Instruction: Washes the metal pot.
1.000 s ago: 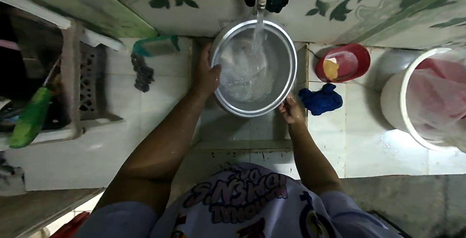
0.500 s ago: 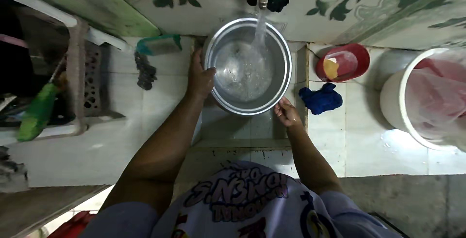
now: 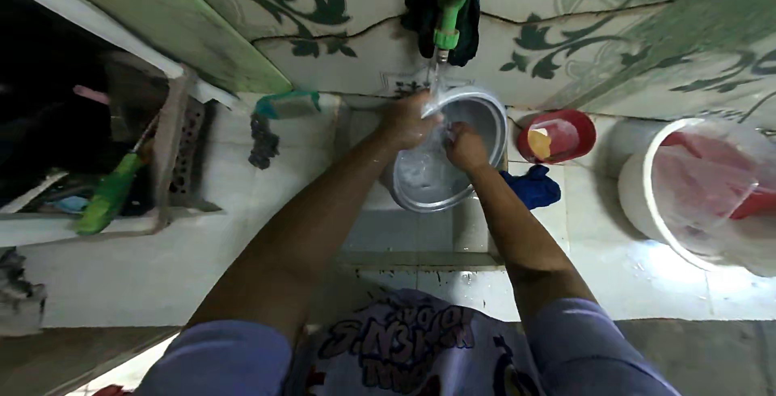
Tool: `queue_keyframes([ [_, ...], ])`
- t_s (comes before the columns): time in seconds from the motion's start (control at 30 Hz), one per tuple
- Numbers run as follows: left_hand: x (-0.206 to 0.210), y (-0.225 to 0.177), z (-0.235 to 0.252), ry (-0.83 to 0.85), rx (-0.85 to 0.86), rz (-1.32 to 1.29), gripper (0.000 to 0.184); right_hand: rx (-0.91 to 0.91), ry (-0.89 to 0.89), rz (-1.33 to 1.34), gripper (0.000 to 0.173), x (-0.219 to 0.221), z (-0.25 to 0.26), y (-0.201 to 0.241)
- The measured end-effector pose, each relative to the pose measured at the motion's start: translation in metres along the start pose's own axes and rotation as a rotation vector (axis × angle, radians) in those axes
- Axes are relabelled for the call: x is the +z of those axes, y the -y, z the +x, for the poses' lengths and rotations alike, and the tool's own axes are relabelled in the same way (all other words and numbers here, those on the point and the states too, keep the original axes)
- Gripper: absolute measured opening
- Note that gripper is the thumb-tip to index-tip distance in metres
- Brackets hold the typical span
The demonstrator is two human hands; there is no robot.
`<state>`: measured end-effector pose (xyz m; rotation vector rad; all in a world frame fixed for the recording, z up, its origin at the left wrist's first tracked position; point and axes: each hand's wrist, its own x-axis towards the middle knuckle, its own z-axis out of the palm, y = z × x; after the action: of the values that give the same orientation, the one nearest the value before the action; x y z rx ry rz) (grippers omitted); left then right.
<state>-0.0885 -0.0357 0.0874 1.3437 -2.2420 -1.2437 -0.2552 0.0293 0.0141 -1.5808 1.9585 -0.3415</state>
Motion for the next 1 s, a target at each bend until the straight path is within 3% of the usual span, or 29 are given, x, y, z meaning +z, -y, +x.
queue_keyframes([
  [0.17,0.004,-0.019,0.020,0.100,-0.039,0.045,0.047,0.216,0.032,-0.056,0.053,0.072,0.008,-0.043],
  [0.27,0.004,-0.018,0.029,0.092,-0.088,0.029,0.045,0.367,0.116,0.131,0.050,0.108,0.000,-0.006],
  [0.33,0.001,-0.014,0.034,0.091,-0.144,0.030,0.048,0.197,0.115,0.263,0.039,0.117,0.004,0.021],
  [0.4,-0.004,-0.015,0.037,0.112,-0.171,0.045,0.055,-0.107,0.086,0.181,0.041,0.110,0.017,0.032],
  [0.43,-0.006,-0.016,0.036,0.112,-0.171,0.054,0.053,-0.177,0.039,0.111,0.042,0.103,0.026,0.031],
  [0.53,-0.011,-0.014,0.034,0.108,-0.157,0.090,0.051,-0.107,-0.081,0.007,0.048,0.095,0.042,0.015],
  [0.6,-0.012,-0.010,0.035,0.106,-0.153,0.092,0.054,-0.100,0.119,-0.097,0.047,0.092,0.025,0.019],
  [0.67,-0.013,-0.006,0.034,0.114,-0.122,0.083,0.056,-0.230,0.250,-0.199,0.046,0.098,0.014,0.014],
  [0.83,-0.009,-0.020,0.029,0.147,-0.147,0.153,0.054,-0.156,0.049,-0.078,0.042,0.079,0.027,-0.004],
  [1.0,-0.010,-0.019,0.031,0.130,-0.181,0.152,0.058,-0.297,0.230,-0.173,0.042,0.086,0.016,-0.007],
])
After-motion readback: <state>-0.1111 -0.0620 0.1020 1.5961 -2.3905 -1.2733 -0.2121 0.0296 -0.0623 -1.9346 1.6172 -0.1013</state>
